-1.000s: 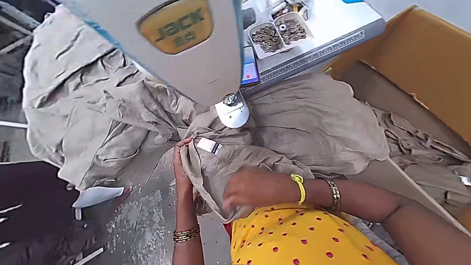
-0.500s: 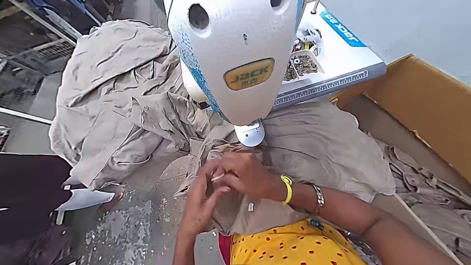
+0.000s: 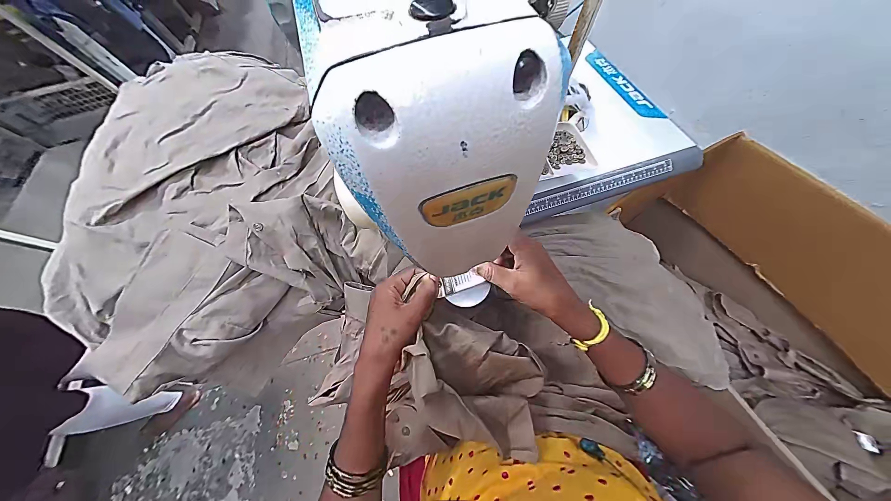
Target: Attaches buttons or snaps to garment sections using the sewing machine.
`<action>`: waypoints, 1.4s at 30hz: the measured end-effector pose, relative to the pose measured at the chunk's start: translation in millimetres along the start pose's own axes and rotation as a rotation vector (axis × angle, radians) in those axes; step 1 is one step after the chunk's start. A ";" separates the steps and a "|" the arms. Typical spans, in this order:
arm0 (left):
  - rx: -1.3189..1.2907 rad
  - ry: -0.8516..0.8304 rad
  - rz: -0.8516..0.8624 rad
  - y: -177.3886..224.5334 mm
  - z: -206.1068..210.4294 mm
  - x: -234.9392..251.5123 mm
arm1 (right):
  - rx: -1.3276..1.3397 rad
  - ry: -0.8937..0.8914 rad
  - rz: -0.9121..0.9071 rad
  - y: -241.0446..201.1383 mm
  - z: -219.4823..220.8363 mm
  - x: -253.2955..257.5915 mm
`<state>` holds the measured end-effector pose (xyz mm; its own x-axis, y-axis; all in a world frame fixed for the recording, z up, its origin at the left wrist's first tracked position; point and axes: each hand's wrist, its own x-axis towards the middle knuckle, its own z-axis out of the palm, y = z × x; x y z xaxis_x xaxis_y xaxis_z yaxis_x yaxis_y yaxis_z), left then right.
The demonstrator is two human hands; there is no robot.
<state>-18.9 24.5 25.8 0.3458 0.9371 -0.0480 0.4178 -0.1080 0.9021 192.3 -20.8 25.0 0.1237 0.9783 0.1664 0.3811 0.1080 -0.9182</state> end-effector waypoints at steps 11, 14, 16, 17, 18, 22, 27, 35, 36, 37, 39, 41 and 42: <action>-0.091 0.003 -0.056 6.8 -4.1 0.7 | 0.094 -0.199 0.107 -6.9 -8.4 23.3; -0.088 0.028 -0.079 11.8 -4.5 2.3 | 0.219 -0.197 0.093 9.6 -25.4 21.5; -0.064 0.035 -0.089 13.3 -4.0 3.5 | 0.200 -0.139 0.091 15.5 -38.4 18.6; -0.049 0.034 -0.085 13.0 -4.1 3.6 | 0.138 -0.101 0.074 19.8 -46.1 18.4; -0.030 0.028 -0.079 12.1 -4.5 3.6 | 0.039 -0.045 0.043 25.0 -54.4 19.8; -0.006 -0.019 -0.097 7.5 -3.0 2.6 | -0.543 0.266 -0.137 54.7 -84.9 43.2; -0.055 -0.023 -0.085 4.9 -2.3 -0.1 | -0.926 0.143 -0.266 79.6 -83.7 78.8; -0.174 -0.020 -0.070 4.4 2.9 -1.5 | -0.770 0.218 -0.381 97.7 -91.0 84.3; -0.200 -0.016 -0.067 3.6 3.9 -0.7 | -0.693 0.243 -0.392 100.4 -95.2 84.7; -0.224 -0.016 -0.066 3.1 4.5 -0.5 | -0.615 0.266 -0.395 103.4 -99.1 85.5; -0.250 -0.014 -0.062 2.6 5.1 -0.6 | -0.452 0.311 -0.357 105.6 -105.2 84.8; -0.253 -0.007 -0.063 3.2 5.9 -0.3 | -0.328 0.346 -0.258 97.7 -110.1 81.0; -0.252 -0.006 -0.066 3.7 5.7 -0.6 | -0.271 0.339 -0.199 91.0 -111.0 76.9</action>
<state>-12.7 21.7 26.7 0.3297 0.9374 -0.1120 0.2174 0.0401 0.9752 338.2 44.7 -5.8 0.2988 0.8257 0.4784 0.6470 0.1932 -0.7376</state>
